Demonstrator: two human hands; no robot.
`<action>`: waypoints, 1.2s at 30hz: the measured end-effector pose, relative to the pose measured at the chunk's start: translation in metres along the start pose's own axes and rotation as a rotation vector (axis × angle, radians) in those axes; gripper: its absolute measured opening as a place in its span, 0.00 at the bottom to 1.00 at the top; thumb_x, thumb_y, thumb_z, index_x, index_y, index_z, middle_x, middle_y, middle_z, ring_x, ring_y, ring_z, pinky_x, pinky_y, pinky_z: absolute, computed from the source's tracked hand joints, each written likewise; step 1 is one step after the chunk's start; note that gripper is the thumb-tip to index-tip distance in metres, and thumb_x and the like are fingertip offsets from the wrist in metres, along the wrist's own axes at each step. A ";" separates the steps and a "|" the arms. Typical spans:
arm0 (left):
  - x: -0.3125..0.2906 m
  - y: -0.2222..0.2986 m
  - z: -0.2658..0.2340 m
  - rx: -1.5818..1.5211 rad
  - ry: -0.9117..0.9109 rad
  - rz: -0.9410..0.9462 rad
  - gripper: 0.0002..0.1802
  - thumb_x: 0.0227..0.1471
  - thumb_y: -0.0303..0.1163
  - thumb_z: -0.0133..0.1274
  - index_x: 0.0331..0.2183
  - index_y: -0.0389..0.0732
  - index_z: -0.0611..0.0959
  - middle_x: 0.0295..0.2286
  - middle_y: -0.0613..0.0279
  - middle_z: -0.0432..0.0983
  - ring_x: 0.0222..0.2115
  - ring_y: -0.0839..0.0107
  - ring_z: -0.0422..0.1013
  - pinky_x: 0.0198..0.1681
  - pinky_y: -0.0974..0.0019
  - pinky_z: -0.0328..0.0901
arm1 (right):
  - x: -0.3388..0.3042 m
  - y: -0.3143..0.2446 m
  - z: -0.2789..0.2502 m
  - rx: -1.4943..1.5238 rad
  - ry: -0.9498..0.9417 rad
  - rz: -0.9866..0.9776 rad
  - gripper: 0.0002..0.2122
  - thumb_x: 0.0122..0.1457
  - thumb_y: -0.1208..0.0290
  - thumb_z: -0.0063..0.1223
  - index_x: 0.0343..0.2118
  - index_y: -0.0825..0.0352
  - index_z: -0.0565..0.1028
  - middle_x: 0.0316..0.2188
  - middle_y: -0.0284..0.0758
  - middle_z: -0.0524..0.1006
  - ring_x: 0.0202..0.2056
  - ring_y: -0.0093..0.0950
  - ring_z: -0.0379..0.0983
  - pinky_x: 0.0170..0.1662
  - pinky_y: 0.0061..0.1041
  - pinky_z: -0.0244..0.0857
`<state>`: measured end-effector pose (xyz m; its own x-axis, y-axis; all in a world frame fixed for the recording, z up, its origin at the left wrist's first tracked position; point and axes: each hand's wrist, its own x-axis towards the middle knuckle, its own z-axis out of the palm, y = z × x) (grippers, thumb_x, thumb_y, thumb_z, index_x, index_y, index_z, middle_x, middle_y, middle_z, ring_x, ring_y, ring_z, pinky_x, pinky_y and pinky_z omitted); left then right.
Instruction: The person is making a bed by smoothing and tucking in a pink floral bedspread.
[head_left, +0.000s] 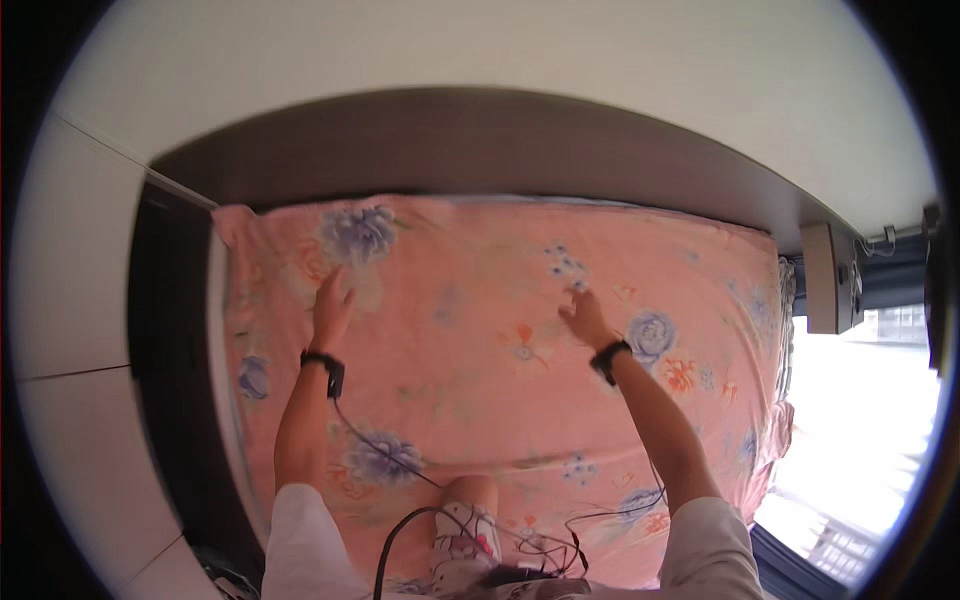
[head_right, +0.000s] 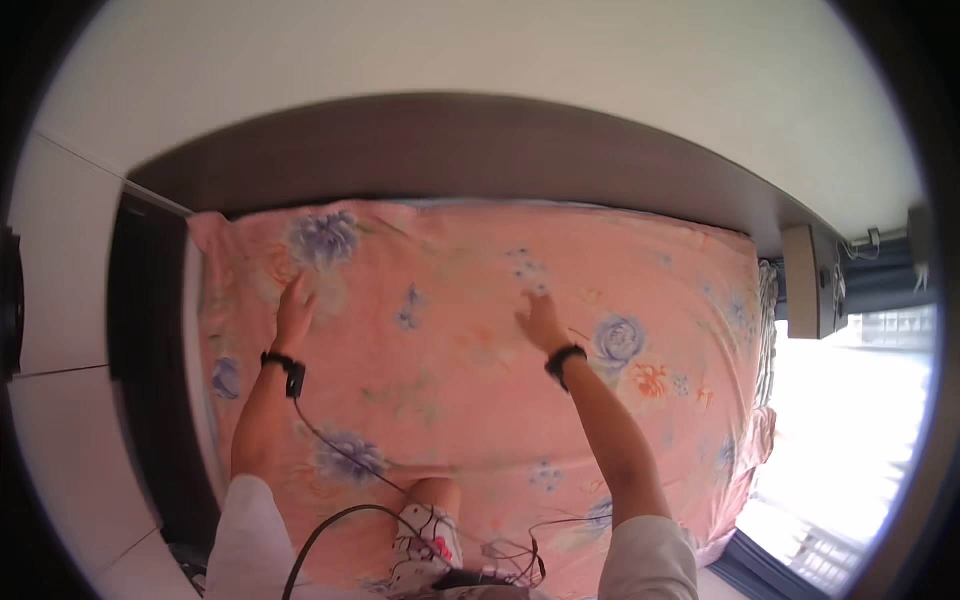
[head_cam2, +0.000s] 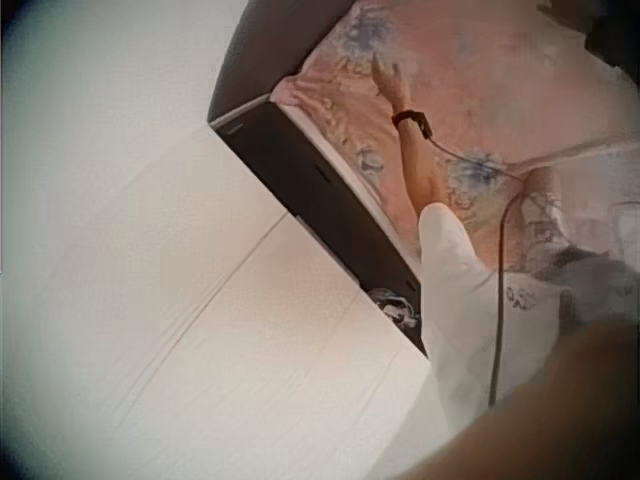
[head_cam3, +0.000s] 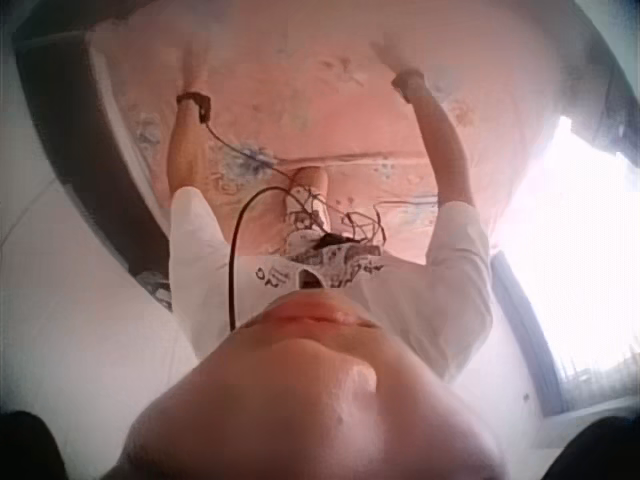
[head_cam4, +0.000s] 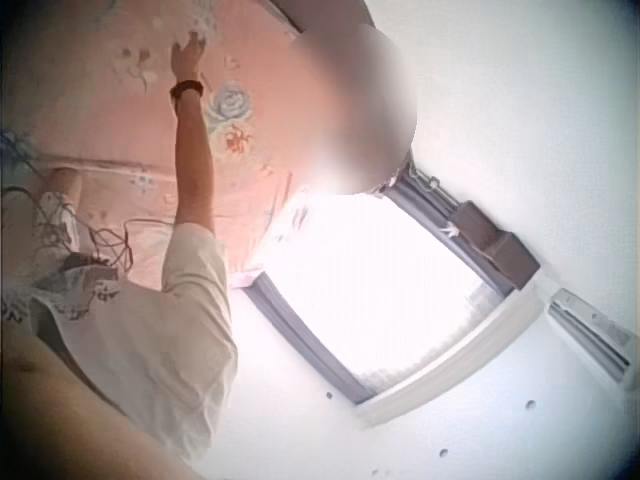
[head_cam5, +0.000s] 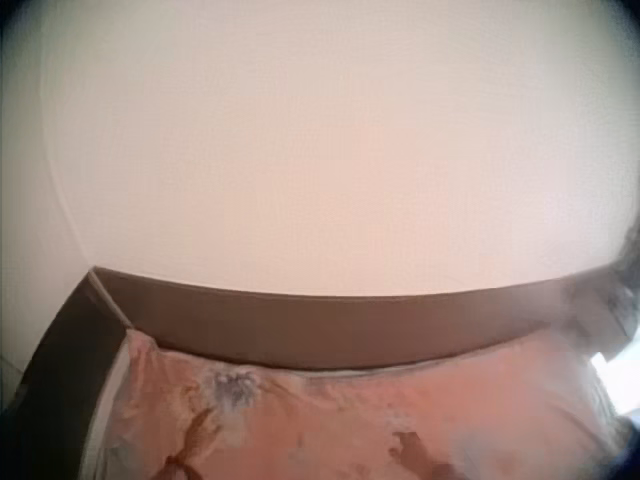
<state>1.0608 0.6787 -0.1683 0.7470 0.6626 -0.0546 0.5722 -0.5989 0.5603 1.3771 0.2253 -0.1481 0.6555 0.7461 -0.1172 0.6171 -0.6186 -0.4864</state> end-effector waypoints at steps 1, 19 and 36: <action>0.030 -0.011 0.047 0.084 0.037 0.017 0.34 0.58 0.41 0.54 0.63 0.47 0.64 0.62 0.54 0.59 0.63 0.52 0.55 0.61 0.51 0.55 | 0.058 0.021 0.016 -0.059 0.169 0.030 0.25 0.57 0.62 0.56 0.55 0.69 0.65 0.46 0.57 0.71 0.50 0.53 0.66 0.55 0.48 0.60; 0.068 -0.083 0.092 0.699 0.277 -0.137 0.38 0.59 0.55 0.40 0.66 0.50 0.57 0.66 0.55 0.49 0.65 0.50 0.48 0.59 0.31 0.48 | 0.269 0.121 0.053 0.864 0.392 0.999 0.11 0.60 0.65 0.51 0.27 0.67 0.74 0.18 0.36 0.72 0.18 0.30 0.69 0.20 0.28 0.61; 0.080 -0.066 0.098 0.588 0.403 -0.136 0.35 0.58 0.50 0.42 0.64 0.52 0.61 0.64 0.55 0.53 0.64 0.50 0.51 0.60 0.29 0.48 | 0.243 -0.114 0.138 -0.117 0.008 0.052 0.27 0.64 0.53 0.45 0.60 0.66 0.64 0.63 0.49 0.60 0.63 0.47 0.56 0.63 0.43 0.54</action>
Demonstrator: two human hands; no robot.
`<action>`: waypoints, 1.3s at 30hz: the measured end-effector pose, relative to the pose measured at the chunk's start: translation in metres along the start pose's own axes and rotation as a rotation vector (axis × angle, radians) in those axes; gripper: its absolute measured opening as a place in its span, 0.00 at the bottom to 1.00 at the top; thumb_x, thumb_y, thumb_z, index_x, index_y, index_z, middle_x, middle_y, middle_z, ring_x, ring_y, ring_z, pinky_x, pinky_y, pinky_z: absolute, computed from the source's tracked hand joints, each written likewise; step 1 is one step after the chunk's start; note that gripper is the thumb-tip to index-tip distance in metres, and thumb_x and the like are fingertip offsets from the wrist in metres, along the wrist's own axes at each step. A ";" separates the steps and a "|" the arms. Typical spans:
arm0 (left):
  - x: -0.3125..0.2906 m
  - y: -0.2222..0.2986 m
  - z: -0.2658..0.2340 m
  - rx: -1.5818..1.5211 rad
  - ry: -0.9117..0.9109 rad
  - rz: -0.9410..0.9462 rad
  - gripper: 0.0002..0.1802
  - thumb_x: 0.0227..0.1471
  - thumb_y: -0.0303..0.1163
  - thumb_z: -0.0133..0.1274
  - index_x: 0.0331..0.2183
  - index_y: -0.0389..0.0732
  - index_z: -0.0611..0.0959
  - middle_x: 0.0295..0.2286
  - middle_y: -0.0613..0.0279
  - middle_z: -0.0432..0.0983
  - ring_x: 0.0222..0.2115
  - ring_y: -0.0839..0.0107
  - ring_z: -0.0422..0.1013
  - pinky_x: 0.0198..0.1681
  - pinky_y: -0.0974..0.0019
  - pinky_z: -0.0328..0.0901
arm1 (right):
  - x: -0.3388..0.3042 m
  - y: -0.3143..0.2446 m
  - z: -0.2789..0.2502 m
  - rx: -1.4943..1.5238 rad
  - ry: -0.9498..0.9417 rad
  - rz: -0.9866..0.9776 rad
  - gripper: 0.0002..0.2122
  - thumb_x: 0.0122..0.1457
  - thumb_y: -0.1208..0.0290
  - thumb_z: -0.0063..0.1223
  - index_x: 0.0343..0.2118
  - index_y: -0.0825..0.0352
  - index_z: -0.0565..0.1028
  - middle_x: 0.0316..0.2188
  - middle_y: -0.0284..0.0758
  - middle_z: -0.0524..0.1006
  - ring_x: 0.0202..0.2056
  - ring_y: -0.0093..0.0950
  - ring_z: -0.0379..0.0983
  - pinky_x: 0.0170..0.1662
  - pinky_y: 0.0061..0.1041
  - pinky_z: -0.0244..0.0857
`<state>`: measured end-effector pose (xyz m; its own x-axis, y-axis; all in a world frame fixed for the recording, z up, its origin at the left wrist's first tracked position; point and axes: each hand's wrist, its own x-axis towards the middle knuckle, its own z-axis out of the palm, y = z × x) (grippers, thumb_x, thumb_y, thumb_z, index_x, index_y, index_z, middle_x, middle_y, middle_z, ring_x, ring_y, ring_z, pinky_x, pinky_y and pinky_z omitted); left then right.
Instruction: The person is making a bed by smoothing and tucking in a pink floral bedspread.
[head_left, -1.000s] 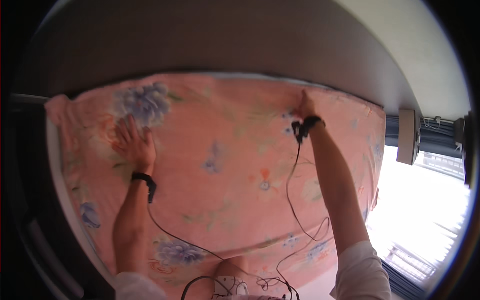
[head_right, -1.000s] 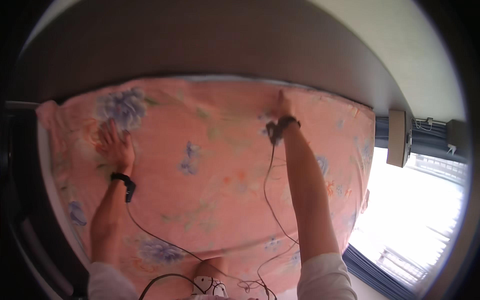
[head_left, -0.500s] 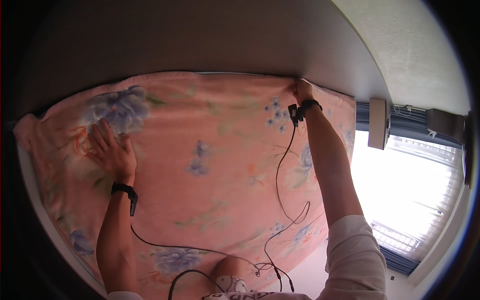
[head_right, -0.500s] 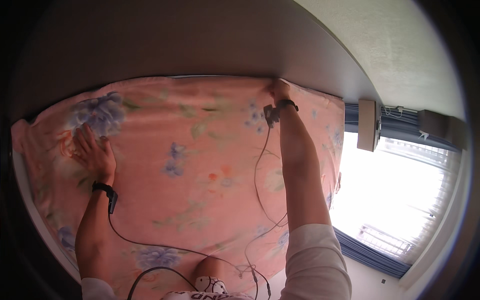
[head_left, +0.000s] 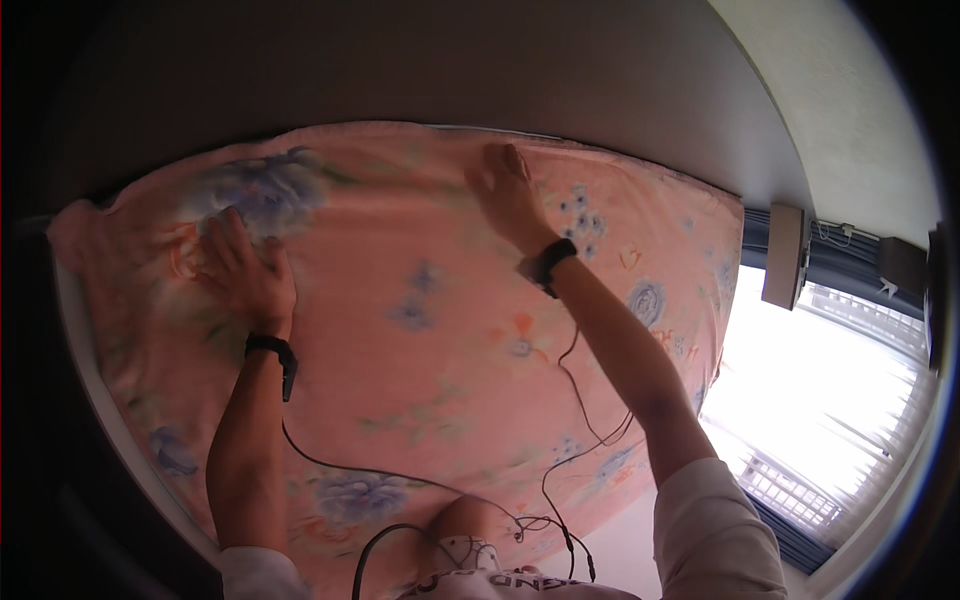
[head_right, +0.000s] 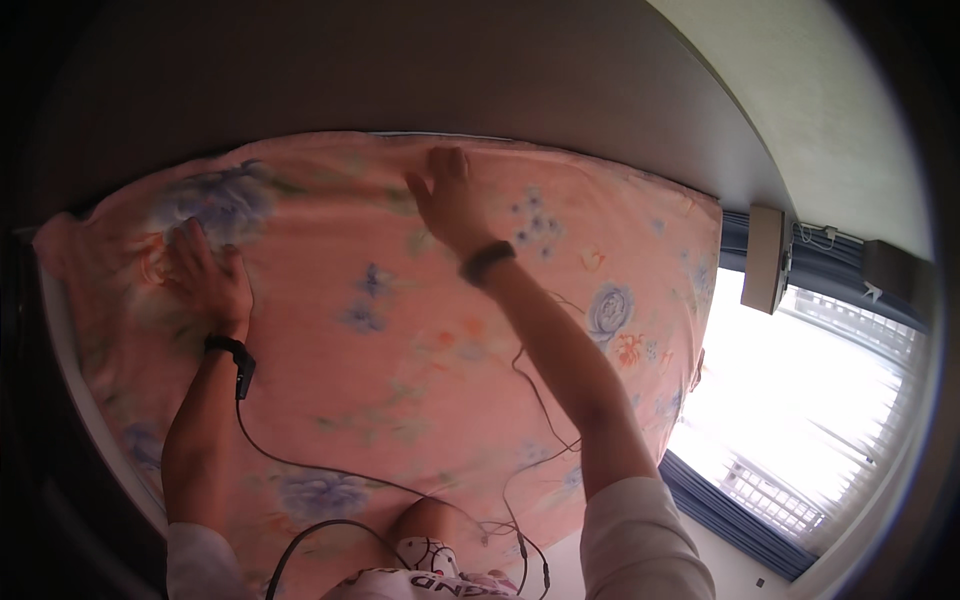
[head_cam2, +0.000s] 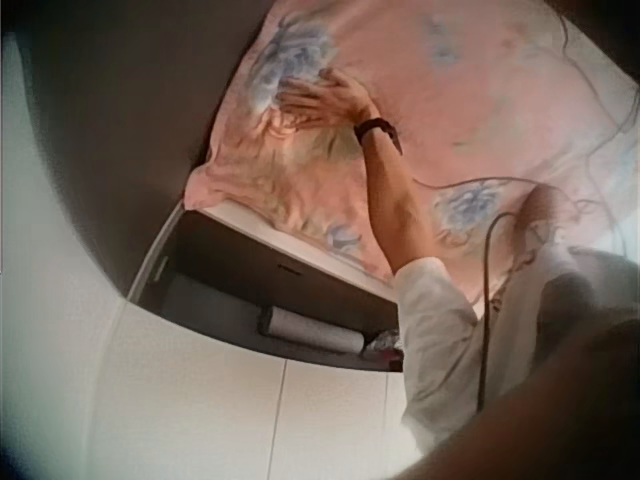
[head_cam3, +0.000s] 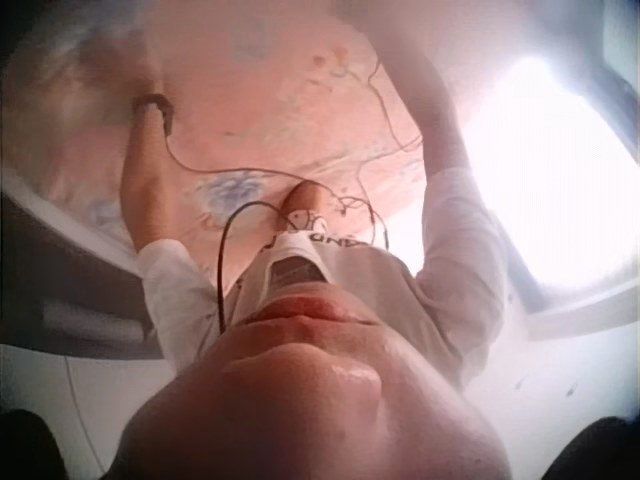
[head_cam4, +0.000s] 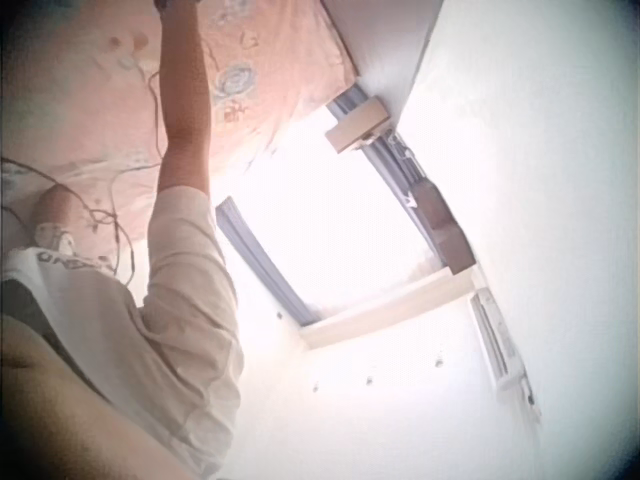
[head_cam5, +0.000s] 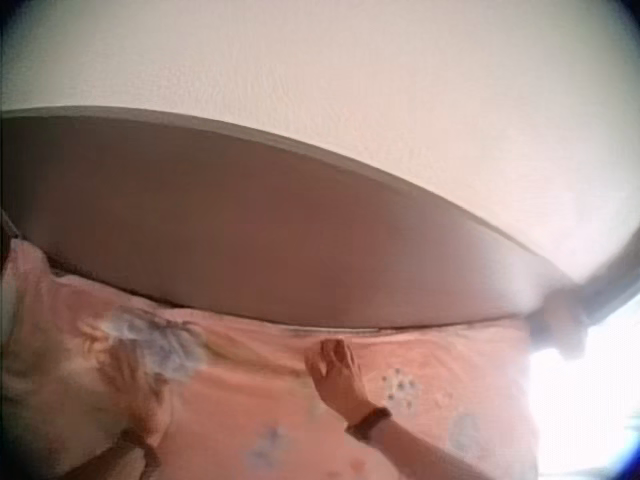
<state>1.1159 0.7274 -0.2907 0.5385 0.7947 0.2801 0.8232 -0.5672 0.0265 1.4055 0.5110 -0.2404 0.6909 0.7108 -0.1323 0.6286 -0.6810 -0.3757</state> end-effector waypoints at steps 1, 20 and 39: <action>-0.001 0.005 0.001 -0.018 -0.004 -0.002 0.35 0.58 0.50 0.42 0.64 0.51 0.61 0.64 0.55 0.53 0.64 0.50 0.51 0.60 0.29 0.48 | 0.006 -0.013 0.005 -0.069 0.033 0.081 0.28 0.63 0.53 0.45 0.61 0.66 0.62 0.64 0.49 0.59 0.63 0.47 0.56 0.64 0.46 0.52; -0.020 0.036 0.047 -0.148 0.148 0.024 0.36 0.61 0.58 0.36 0.66 0.56 0.58 0.65 0.58 0.51 0.66 0.54 0.48 0.62 0.30 0.39 | 0.024 -0.007 0.026 -0.032 0.301 -0.124 0.23 0.61 0.61 0.46 0.56 0.67 0.68 0.56 0.48 0.67 0.60 0.46 0.59 0.62 0.51 0.51; -0.147 0.584 -0.036 -0.320 -0.159 0.438 0.33 0.57 0.42 0.44 0.63 0.48 0.62 0.65 0.50 0.50 0.65 0.48 0.46 0.64 0.36 0.40 | -0.051 0.466 -0.140 -0.252 0.381 0.411 0.24 0.62 0.55 0.46 0.59 0.58 0.65 0.60 0.45 0.62 0.61 0.43 0.58 0.60 0.48 0.52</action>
<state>1.5109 0.2713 -0.2821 0.8587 0.4787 0.1830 0.4339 -0.8692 0.2372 1.7134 0.1324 -0.2807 0.9446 0.2995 0.1341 0.3163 -0.9399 -0.1284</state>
